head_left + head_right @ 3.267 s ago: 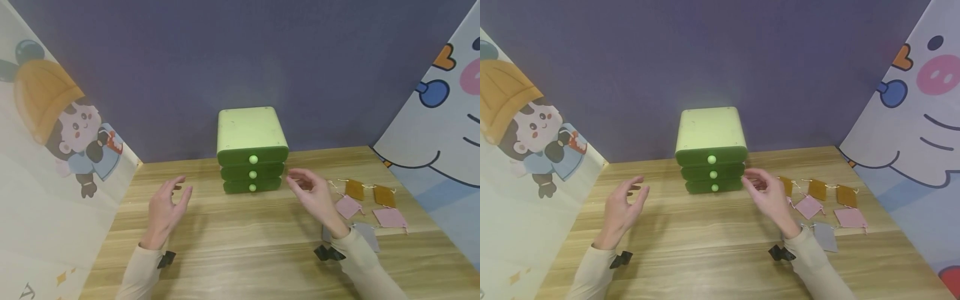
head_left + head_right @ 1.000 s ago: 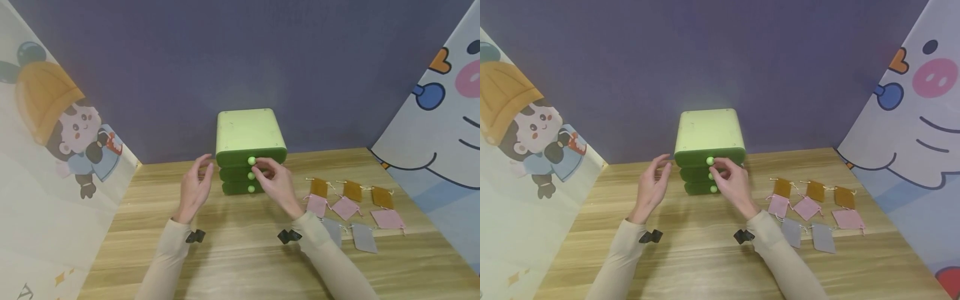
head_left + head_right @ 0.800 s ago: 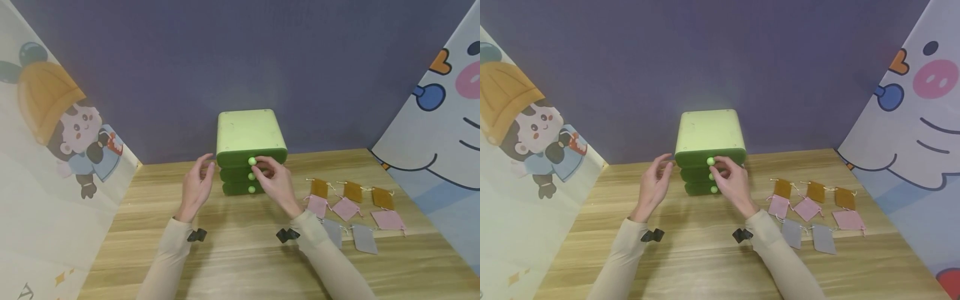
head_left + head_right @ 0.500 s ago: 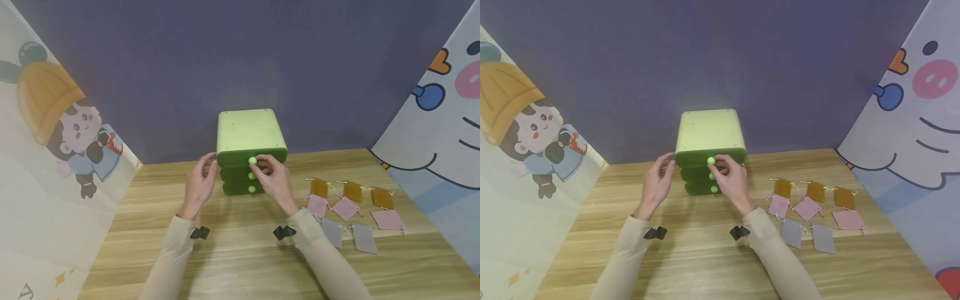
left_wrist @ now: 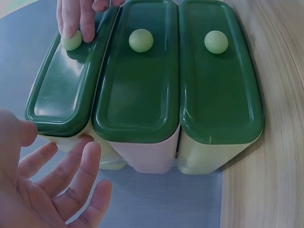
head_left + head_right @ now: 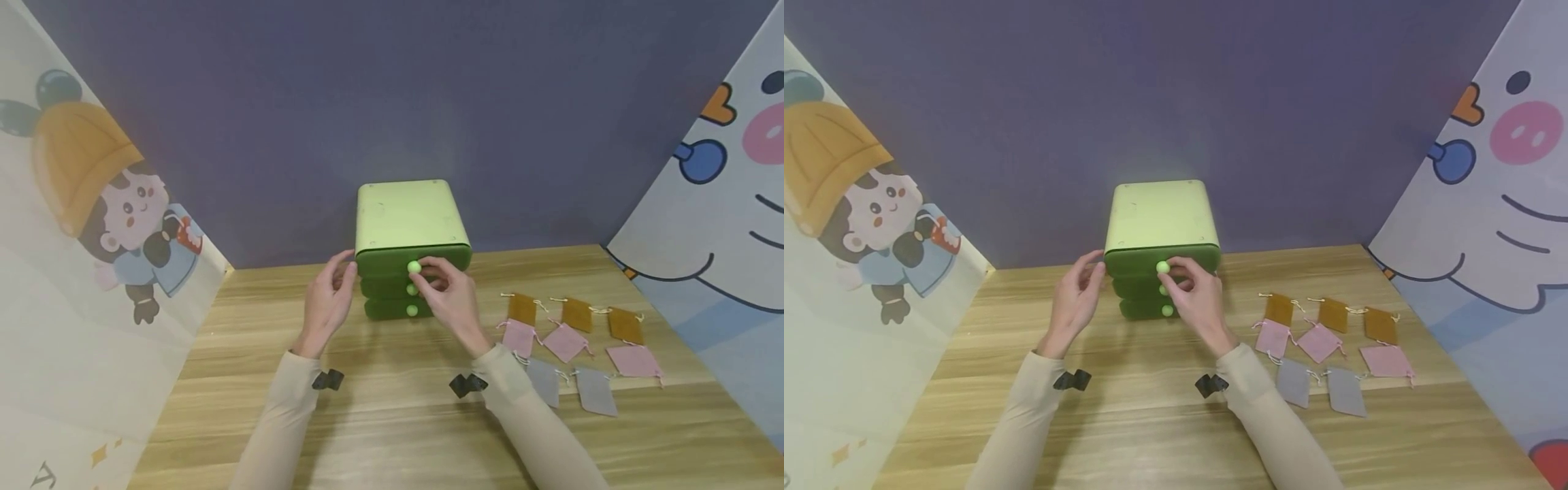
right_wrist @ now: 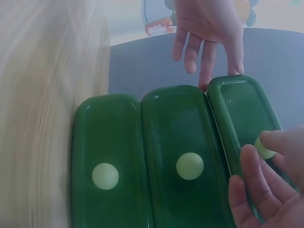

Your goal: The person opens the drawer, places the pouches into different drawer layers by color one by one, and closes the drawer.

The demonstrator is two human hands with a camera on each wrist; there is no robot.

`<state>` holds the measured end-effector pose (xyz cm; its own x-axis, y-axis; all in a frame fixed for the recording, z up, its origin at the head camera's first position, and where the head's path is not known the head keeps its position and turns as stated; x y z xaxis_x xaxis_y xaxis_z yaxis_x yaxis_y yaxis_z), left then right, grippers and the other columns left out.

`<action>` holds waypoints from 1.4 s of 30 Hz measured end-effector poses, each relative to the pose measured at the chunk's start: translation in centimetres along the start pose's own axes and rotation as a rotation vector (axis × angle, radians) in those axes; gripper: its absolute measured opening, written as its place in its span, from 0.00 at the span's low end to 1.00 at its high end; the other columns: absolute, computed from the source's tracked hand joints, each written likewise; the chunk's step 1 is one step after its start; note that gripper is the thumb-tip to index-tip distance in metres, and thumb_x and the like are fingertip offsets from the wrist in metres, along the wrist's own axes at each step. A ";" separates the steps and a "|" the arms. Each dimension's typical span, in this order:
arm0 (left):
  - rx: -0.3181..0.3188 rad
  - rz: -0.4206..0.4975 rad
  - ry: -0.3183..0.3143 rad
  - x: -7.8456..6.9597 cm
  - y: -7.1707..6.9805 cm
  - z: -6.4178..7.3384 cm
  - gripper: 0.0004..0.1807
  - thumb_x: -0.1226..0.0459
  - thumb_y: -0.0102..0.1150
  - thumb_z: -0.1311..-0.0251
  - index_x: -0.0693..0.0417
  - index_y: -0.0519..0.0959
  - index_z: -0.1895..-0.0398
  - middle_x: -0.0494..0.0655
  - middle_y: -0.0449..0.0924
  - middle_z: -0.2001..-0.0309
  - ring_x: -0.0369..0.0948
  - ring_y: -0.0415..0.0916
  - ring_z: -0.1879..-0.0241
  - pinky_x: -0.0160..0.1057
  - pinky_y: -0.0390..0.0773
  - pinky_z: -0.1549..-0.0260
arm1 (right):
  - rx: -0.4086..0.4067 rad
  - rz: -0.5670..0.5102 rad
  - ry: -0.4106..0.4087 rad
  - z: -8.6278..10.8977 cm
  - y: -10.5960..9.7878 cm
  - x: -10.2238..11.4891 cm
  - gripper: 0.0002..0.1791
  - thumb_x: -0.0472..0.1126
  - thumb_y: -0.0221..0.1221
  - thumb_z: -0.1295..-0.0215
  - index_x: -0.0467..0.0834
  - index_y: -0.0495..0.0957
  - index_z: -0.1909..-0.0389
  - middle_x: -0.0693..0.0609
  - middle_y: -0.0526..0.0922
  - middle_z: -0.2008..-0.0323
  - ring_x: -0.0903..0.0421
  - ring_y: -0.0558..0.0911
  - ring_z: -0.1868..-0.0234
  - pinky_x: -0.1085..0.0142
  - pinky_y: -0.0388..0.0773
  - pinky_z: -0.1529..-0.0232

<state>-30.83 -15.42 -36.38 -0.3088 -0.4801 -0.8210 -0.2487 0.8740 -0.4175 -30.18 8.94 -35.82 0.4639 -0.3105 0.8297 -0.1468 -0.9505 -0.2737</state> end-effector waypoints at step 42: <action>0.157 0.136 -0.142 0.9 0.5 -0.1 0.27 0.46 0.50 0.18 0.41 0.73 0.23 0.62 0.90 0.50 0.44 0.89 0.67 0.54 0.86 0.51 | 0.018 -0.016 -0.006 2.0 -0.5 0.5 0.16 0.36 0.72 0.32 0.40 0.85 0.46 0.42 0.93 0.59 0.64 0.85 0.77 0.69 0.80 0.79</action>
<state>-31.36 -15.41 -37.30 -0.1945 -0.3519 -0.9156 -0.0647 0.9360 -0.3460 -28.15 9.25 -36.22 0.4711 -0.2953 0.8312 -0.1233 -0.9551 -0.2695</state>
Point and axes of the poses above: each hand's wrist, its own z-axis away from the middle knuckle, its own y-axis out of the palm, x = y × z, the point moved 10 cm from there along -z, towards the middle knuckle
